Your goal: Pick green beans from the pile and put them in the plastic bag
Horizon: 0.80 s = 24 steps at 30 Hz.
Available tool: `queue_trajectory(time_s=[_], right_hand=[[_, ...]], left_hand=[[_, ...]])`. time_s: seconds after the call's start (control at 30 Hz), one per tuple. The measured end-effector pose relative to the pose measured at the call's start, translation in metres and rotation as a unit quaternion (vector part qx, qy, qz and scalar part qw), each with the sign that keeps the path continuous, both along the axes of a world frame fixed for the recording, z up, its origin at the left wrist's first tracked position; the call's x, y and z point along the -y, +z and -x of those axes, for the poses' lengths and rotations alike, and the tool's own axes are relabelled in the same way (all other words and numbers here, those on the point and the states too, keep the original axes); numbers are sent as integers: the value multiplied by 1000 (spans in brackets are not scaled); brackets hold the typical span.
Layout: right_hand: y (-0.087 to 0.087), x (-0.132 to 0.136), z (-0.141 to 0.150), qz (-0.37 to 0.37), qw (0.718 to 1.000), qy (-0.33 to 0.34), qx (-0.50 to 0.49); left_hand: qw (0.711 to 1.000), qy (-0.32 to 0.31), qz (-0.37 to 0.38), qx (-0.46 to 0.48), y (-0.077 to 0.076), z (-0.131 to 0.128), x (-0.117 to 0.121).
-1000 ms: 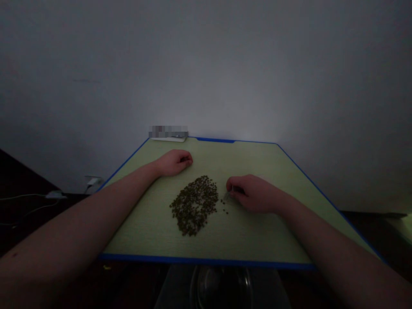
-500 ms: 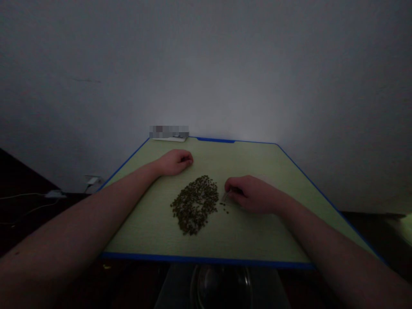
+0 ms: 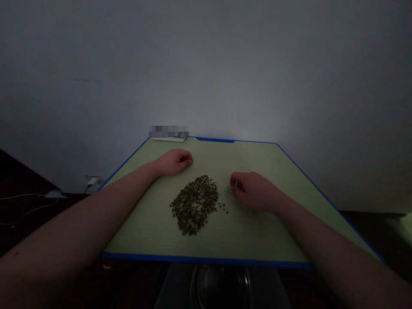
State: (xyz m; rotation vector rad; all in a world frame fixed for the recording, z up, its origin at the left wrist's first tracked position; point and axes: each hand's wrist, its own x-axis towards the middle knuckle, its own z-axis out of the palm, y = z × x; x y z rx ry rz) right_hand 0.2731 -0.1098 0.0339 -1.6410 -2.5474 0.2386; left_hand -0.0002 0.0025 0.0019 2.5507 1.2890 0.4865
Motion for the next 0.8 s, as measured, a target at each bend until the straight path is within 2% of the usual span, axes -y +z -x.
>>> queue_trajectory(time_s=[0.2,0.47,0.67,0.8], right_hand=[[0,2,4,7,999,32,-28],[-1,2,6,-6,1000,-7,-17],[0,5,8,12,999,32,-40],[-2,6,11,5,999,22,-43]], left_hand=[[1000,7,1,-1,1,0,1],[1000,-1,-2,4,-1,0,-1],[1000,0,0,4,0,0,0],[1000,-2,-3,0,1,0,0]])
